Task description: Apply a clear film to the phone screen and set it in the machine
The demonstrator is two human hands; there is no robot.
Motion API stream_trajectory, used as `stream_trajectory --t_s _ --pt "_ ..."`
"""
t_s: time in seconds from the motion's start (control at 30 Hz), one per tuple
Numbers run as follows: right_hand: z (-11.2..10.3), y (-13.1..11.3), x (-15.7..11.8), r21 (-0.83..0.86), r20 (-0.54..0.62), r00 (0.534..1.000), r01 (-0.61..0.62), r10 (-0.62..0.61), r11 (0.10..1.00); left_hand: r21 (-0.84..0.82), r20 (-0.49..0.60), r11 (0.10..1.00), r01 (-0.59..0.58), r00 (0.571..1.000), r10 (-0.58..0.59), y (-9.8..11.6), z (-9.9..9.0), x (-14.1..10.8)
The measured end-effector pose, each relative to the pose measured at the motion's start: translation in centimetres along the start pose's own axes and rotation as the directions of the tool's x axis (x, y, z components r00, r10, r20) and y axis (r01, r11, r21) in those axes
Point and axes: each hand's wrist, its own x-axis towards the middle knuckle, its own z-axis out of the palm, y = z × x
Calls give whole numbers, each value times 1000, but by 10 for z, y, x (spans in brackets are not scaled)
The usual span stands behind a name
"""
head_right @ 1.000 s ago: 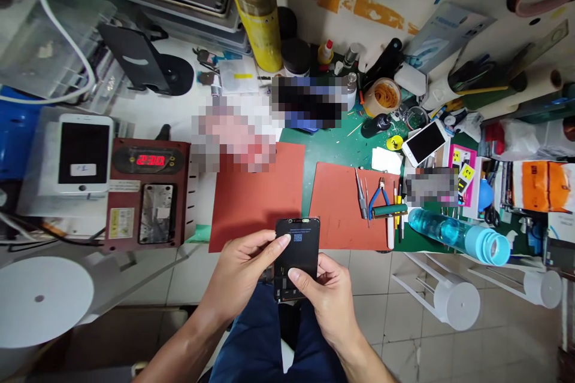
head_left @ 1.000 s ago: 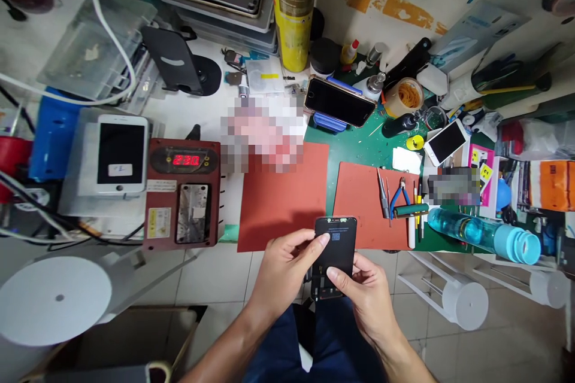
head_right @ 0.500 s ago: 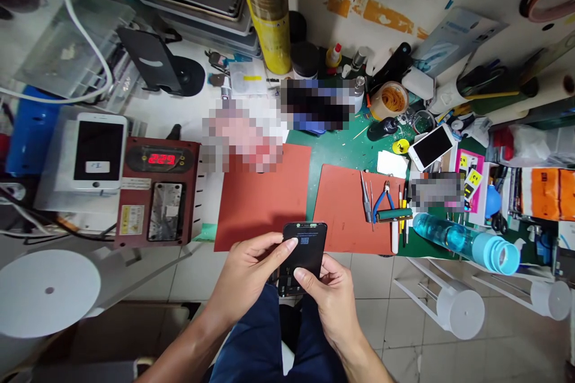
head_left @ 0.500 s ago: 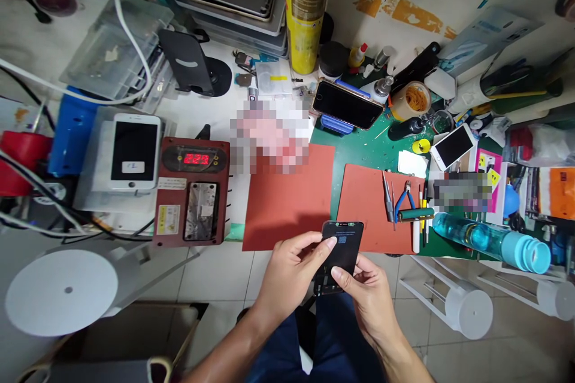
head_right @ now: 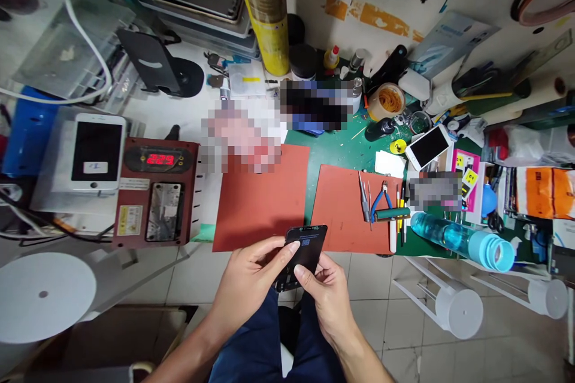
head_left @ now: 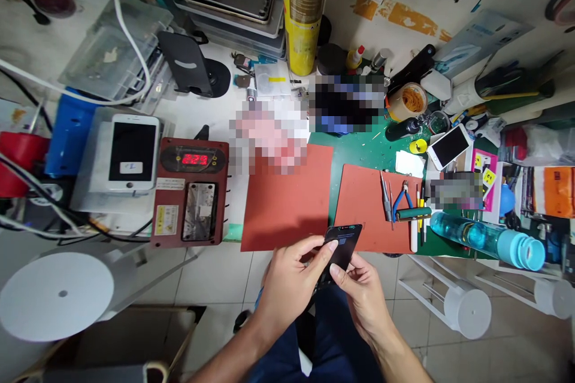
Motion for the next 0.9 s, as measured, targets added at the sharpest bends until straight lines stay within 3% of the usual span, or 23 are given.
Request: stream_trajectory --t_s 0.2,0.43,0.57,0.7,0.8,0.9 --pt "-1 -2 -9 -89 -40 999 20 -23 996 -115 61 992 58 997 -51 5 -6 4" --pt "2 -6 -17 -142 -47 998 38 -45 989 -206 108 971 123 989 -102 -5 -8 5" --pt "-3 -10 -15 -103 -22 996 79 -82 992 -174 124 976 130 986 -110 -5 -7 4" --pt "-14 -21 -7 8 33 993 111 -111 994 -94 210 986 135 971 -113 -7 -14 6" --pt "-20 -31 -5 102 -44 994 107 -103 989 -309 106 928 207 977 -182 -17 -19 4" --pt "-12 -32 -9 239 -165 981 138 -100 961 -636 -46 744 202 953 -298 -33 -8 -10"
